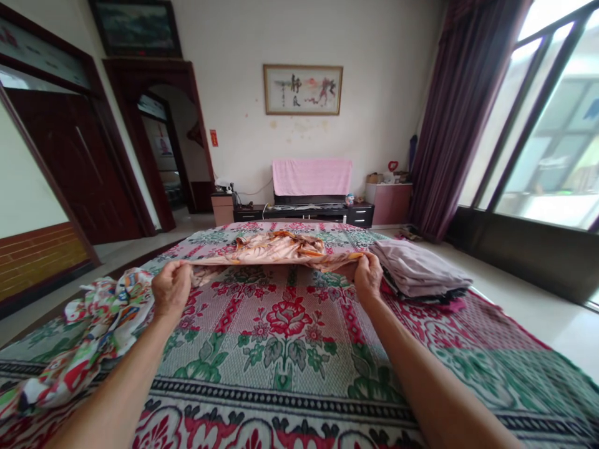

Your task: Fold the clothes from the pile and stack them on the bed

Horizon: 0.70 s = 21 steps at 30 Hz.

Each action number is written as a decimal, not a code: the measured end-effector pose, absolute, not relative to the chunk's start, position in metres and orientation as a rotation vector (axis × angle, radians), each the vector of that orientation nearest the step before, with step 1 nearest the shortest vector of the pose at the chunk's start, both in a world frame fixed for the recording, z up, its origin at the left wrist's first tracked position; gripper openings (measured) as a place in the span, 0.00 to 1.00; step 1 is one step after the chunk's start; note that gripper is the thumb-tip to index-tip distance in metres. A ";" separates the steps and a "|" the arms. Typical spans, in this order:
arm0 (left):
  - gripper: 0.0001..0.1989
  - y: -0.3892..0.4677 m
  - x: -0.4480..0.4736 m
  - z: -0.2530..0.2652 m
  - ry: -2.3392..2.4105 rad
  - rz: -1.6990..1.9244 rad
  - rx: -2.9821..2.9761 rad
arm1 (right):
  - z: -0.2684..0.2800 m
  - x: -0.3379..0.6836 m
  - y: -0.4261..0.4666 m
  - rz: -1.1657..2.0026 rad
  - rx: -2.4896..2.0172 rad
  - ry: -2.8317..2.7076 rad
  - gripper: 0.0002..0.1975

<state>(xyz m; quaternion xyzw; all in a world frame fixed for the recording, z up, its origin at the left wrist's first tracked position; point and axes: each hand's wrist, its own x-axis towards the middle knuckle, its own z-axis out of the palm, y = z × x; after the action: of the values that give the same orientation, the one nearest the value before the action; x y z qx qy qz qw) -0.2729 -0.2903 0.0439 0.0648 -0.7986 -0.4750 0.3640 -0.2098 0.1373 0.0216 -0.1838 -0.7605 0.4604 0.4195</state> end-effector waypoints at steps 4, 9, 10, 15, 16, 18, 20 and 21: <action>0.11 -0.292 -0.264 0.043 -1.886 -1.457 0.145 | 0.041 -0.202 0.143 1.325 -0.485 -1.658 0.19; 0.07 -0.300 -0.257 0.042 -2.033 -1.683 0.021 | 0.059 -0.183 0.152 1.620 -0.295 -2.042 0.12; 0.06 -0.302 -0.255 0.042 -2.121 -1.719 -0.047 | 0.060 -0.179 0.153 1.682 -0.240 -2.257 0.10; 0.13 -0.313 -0.253 0.035 -2.668 -1.598 -0.363 | 0.059 -0.175 0.149 1.355 -0.183 -3.088 0.14; 0.14 -0.314 -0.254 0.033 -2.716 -1.516 -0.335 | 0.058 -0.177 0.149 1.247 -0.227 -3.134 0.15; 0.16 -0.316 -0.258 0.031 -2.731 -1.338 -0.201 | 0.056 -0.183 0.151 1.111 -0.349 -3.135 0.14; 0.18 -0.318 -0.262 0.029 -2.700 -1.155 -0.012 | 0.054 -0.191 0.154 0.988 -0.454 -3.048 0.13; 0.18 -0.319 -0.264 0.029 -2.685 -1.050 0.087 | 0.053 -0.194 0.156 0.899 -0.483 -2.983 0.12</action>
<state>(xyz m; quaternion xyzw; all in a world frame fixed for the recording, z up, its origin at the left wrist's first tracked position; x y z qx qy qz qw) -0.2639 -0.3192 0.0285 0.0300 -0.9232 -0.3611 0.1283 -0.1945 0.1557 0.0527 -0.1533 -0.9461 0.2852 -0.0055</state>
